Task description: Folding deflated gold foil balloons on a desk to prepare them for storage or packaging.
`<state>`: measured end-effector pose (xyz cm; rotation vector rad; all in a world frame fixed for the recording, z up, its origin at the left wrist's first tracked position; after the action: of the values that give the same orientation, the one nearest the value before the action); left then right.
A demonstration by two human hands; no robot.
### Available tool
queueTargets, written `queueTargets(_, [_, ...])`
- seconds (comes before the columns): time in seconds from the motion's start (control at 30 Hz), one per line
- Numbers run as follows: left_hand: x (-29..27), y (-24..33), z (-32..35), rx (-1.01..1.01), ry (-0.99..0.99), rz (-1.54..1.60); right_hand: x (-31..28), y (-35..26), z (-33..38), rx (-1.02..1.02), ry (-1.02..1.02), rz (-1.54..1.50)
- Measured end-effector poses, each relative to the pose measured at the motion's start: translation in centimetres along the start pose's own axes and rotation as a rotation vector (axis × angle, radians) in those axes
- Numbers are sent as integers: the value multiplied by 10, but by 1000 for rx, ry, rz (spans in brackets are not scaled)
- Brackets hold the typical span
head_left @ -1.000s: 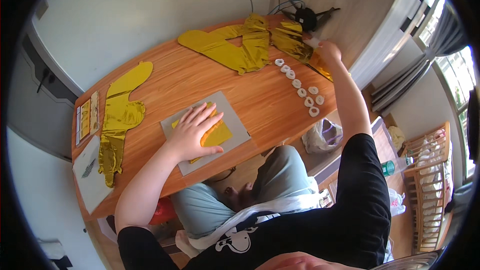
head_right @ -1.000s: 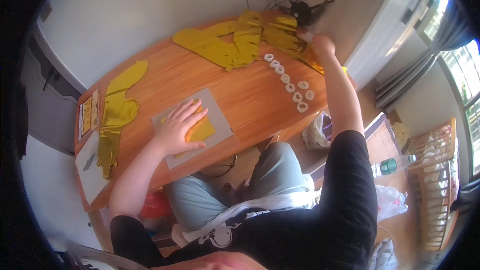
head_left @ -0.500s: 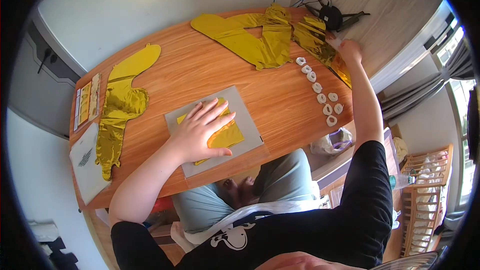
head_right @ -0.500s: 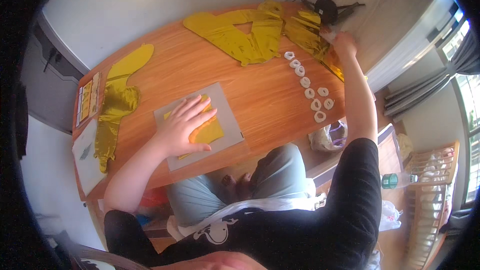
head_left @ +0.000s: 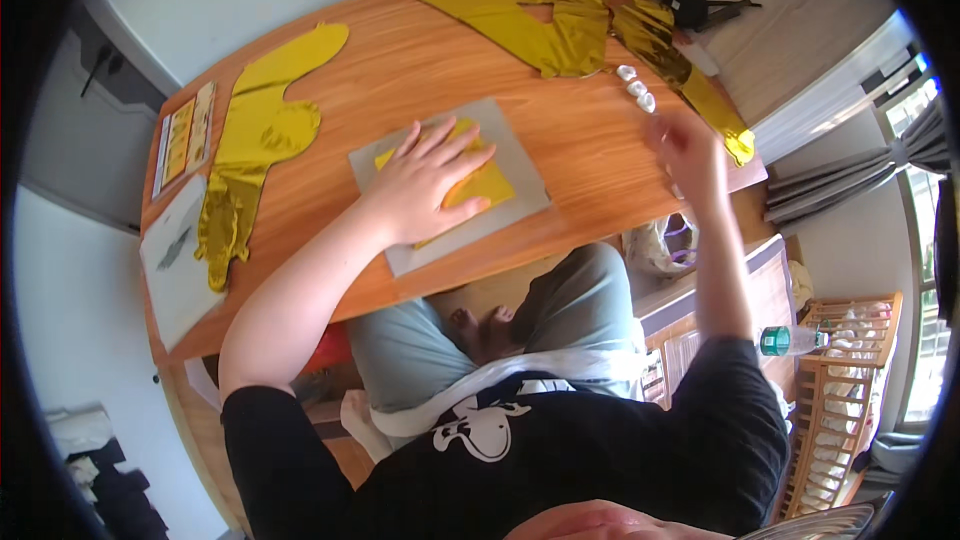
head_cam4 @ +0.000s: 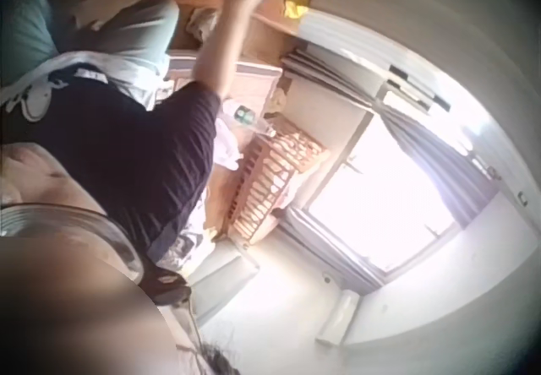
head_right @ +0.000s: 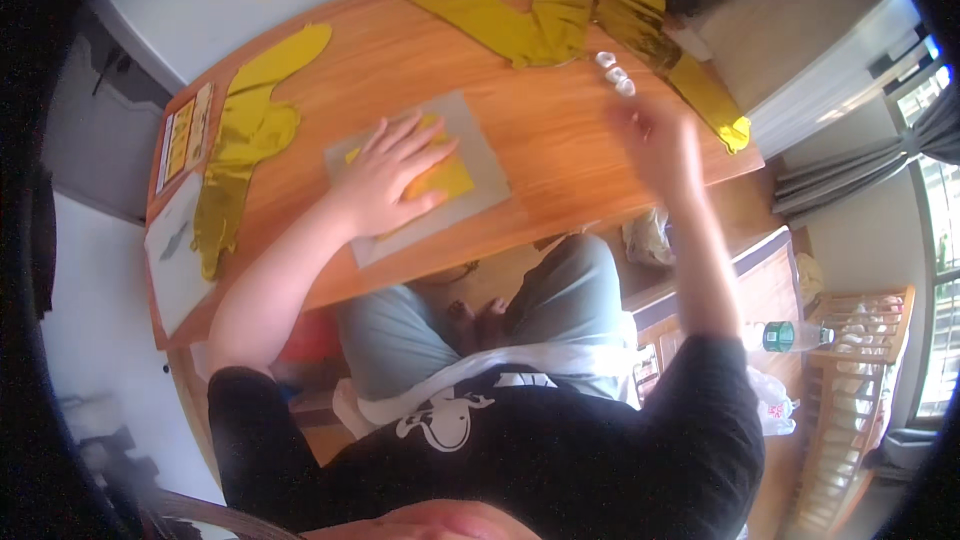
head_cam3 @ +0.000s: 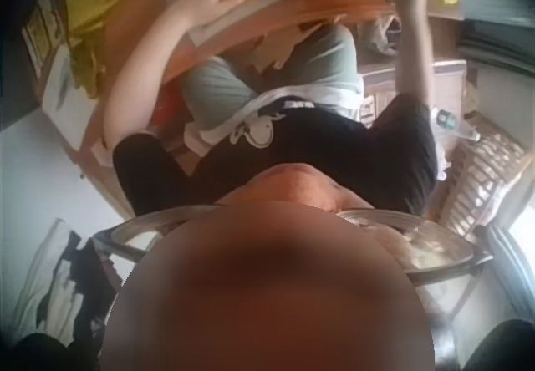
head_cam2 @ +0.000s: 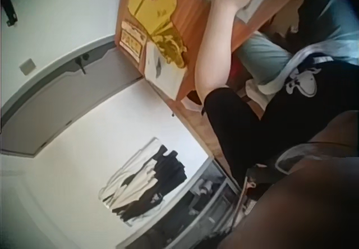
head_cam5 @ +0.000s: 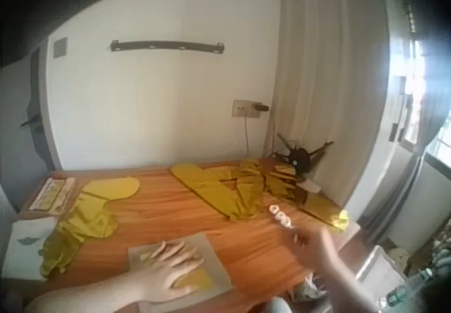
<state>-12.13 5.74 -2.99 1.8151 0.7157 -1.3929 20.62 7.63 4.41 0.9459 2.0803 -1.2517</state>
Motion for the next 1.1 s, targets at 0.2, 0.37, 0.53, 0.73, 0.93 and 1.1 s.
queueTargets(0.2, [7,-3,-5,-92,10,-54,57,-87,110,-106,2,-155])
queueTargets(0.37, [12,-8,-3,-115,9,-63,68,-87,117,-29,138,-102])
queueTargets(0.53, [13,-7,-1,-128,-10,-46,78,-101,102,-165,236,43])
queueTargets(0.73, [11,-4,2,-84,14,-52,96,-117,97,-194,179,30])
queueTargets(0.93, [12,-3,2,-87,37,-40,94,-116,104,-293,120,-10])
queueTargets(1.1, [10,-4,3,-83,88,-22,96,-116,98,-286,145,1])
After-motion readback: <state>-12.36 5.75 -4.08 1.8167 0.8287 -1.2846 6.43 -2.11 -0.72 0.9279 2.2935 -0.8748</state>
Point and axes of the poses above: each hand's wrist, its own z-axis away from the middle knuckle, its own x-axis out of the palm, y = z × x, the point moved 7 cm from there along -z, towards the middle knuckle, and after that the axes turned 7 degrees about -x, right-handed, at the moved point
